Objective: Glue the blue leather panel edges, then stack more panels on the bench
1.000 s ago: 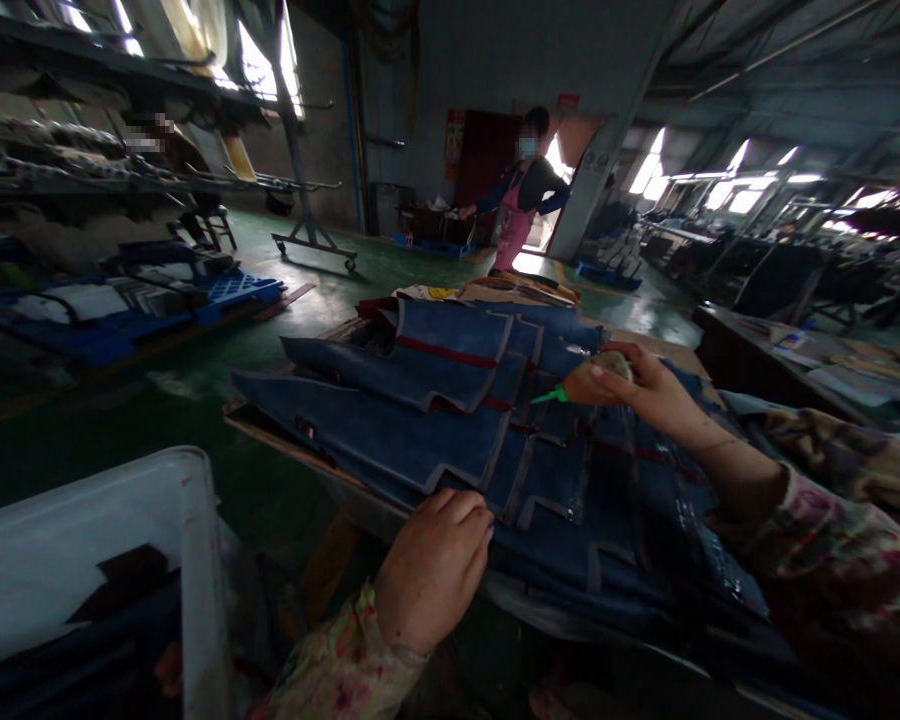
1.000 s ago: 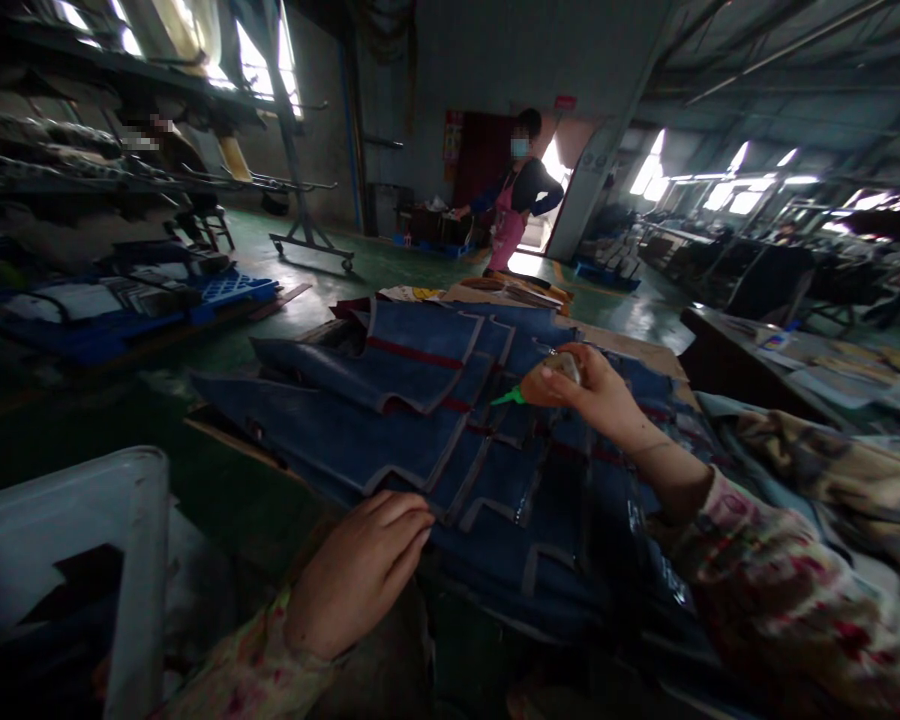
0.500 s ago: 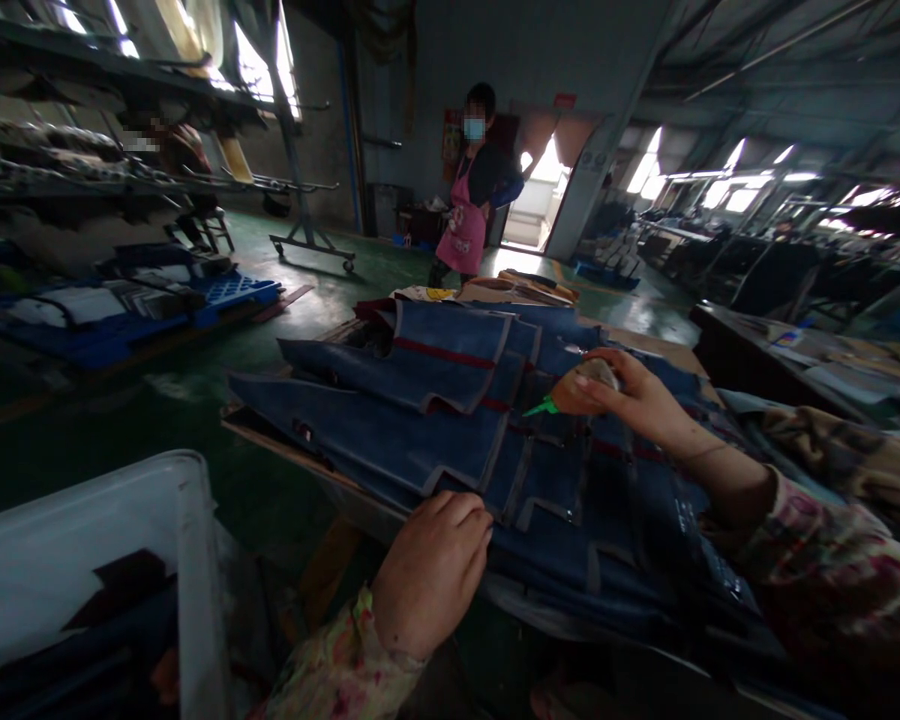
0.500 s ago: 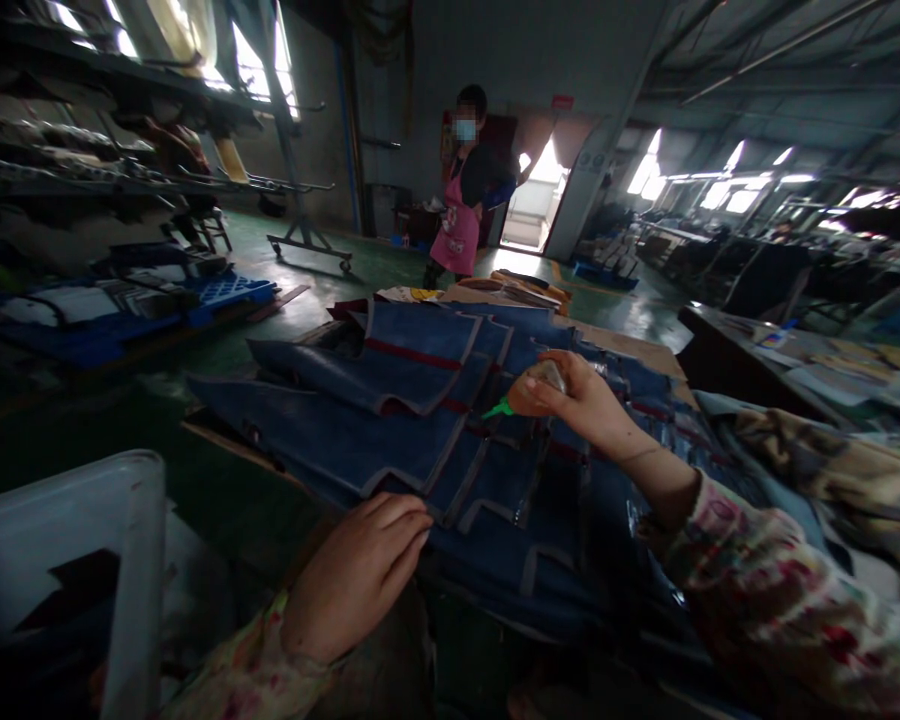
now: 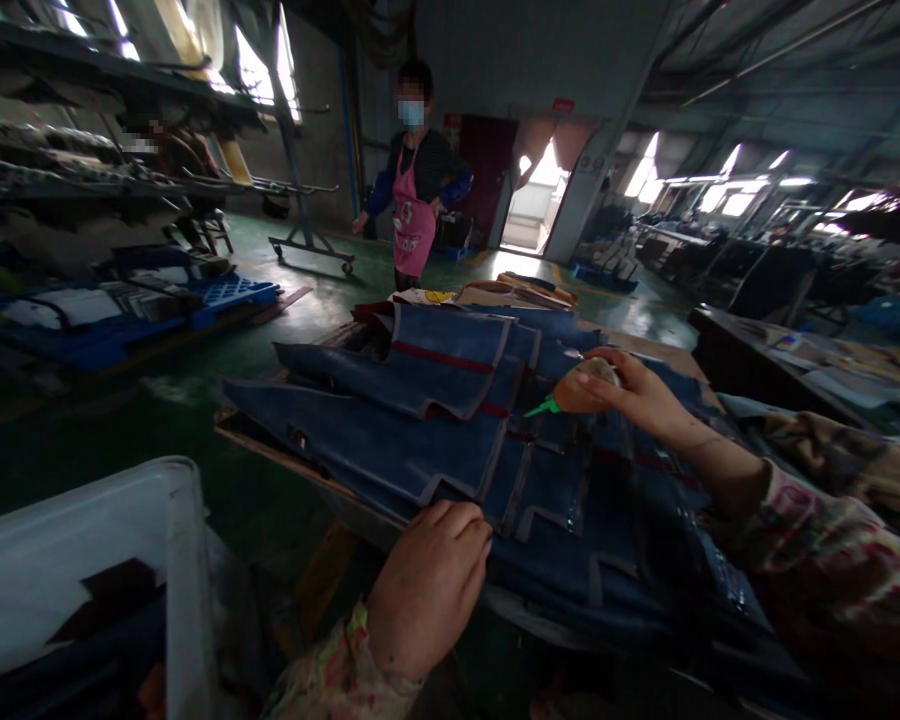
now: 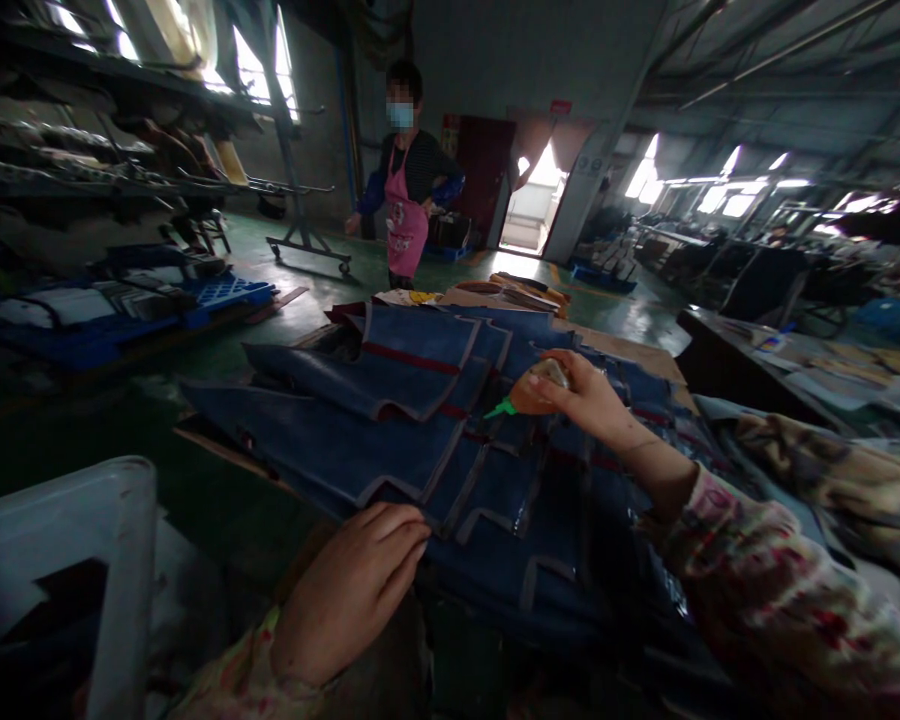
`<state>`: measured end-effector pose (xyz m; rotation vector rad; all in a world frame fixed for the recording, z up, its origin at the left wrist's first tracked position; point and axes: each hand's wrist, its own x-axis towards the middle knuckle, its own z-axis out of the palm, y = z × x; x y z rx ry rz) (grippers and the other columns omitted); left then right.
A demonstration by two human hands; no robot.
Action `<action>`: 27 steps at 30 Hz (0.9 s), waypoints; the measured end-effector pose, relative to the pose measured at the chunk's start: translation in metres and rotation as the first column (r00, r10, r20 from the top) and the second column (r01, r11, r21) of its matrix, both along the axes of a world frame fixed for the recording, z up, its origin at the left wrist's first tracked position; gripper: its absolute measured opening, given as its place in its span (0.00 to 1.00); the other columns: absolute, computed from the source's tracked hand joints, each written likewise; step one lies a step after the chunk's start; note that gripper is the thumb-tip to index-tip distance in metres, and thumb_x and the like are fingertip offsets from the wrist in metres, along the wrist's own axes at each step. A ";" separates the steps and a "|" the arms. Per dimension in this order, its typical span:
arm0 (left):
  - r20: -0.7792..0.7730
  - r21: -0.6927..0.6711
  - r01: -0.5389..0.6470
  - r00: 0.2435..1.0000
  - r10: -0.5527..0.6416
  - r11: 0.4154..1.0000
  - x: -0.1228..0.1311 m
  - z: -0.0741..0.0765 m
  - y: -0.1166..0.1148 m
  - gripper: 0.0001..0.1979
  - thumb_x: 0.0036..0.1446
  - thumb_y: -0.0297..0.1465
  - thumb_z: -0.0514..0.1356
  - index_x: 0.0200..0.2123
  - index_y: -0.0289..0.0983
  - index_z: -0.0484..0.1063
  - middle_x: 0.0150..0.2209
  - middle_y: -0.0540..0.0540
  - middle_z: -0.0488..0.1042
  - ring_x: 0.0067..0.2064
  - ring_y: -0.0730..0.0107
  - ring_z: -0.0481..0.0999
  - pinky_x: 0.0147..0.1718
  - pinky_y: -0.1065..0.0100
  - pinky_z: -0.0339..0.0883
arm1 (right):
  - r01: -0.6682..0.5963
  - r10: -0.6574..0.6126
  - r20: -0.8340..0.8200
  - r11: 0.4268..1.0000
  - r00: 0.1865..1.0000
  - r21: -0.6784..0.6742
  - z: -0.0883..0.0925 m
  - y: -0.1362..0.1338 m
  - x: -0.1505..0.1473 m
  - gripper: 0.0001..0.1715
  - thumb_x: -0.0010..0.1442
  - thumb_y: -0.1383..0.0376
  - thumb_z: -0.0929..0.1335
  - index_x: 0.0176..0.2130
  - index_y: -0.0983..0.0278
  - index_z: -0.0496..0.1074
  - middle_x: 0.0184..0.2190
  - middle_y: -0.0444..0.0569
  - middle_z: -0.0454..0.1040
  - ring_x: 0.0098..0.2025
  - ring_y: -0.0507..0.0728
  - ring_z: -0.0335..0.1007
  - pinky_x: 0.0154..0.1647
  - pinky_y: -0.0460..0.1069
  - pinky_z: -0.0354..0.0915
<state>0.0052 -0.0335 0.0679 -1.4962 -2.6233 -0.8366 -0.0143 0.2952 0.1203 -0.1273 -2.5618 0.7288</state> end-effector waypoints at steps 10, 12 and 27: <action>-0.002 0.034 0.003 1.000 -0.003 0.999 0.000 -0.002 0.000 0.09 0.60 0.24 0.50 0.38 0.37 0.69 0.38 0.47 0.70 0.41 0.65 0.68 0.42 0.61 0.66 | 0.084 -0.034 -0.238 0.975 0.971 0.205 -0.010 0.021 -0.025 0.29 0.55 0.49 0.65 0.49 0.63 0.62 0.43 0.54 0.66 0.48 0.62 0.63 0.50 0.58 0.61; -0.001 0.041 0.000 1.000 0.001 0.999 0.000 -0.002 0.001 0.09 0.60 0.24 0.50 0.37 0.37 0.69 0.38 0.47 0.70 0.41 0.65 0.68 0.42 0.60 0.66 | 0.061 -0.012 -0.216 0.973 0.976 0.222 -0.010 0.020 -0.023 0.28 0.55 0.49 0.65 0.49 0.63 0.62 0.44 0.54 0.65 0.48 0.62 0.63 0.50 0.57 0.60; 0.060 0.022 -0.021 0.998 0.020 1.000 -0.001 -0.004 0.005 0.09 0.61 0.25 0.48 0.33 0.38 0.67 0.36 0.48 0.69 0.40 0.65 0.68 0.43 0.58 0.65 | 0.049 0.027 -0.237 0.950 0.971 0.308 -0.001 0.012 -0.025 0.26 0.56 0.53 0.65 0.50 0.63 0.61 0.42 0.54 0.65 0.49 0.62 0.62 0.51 0.58 0.60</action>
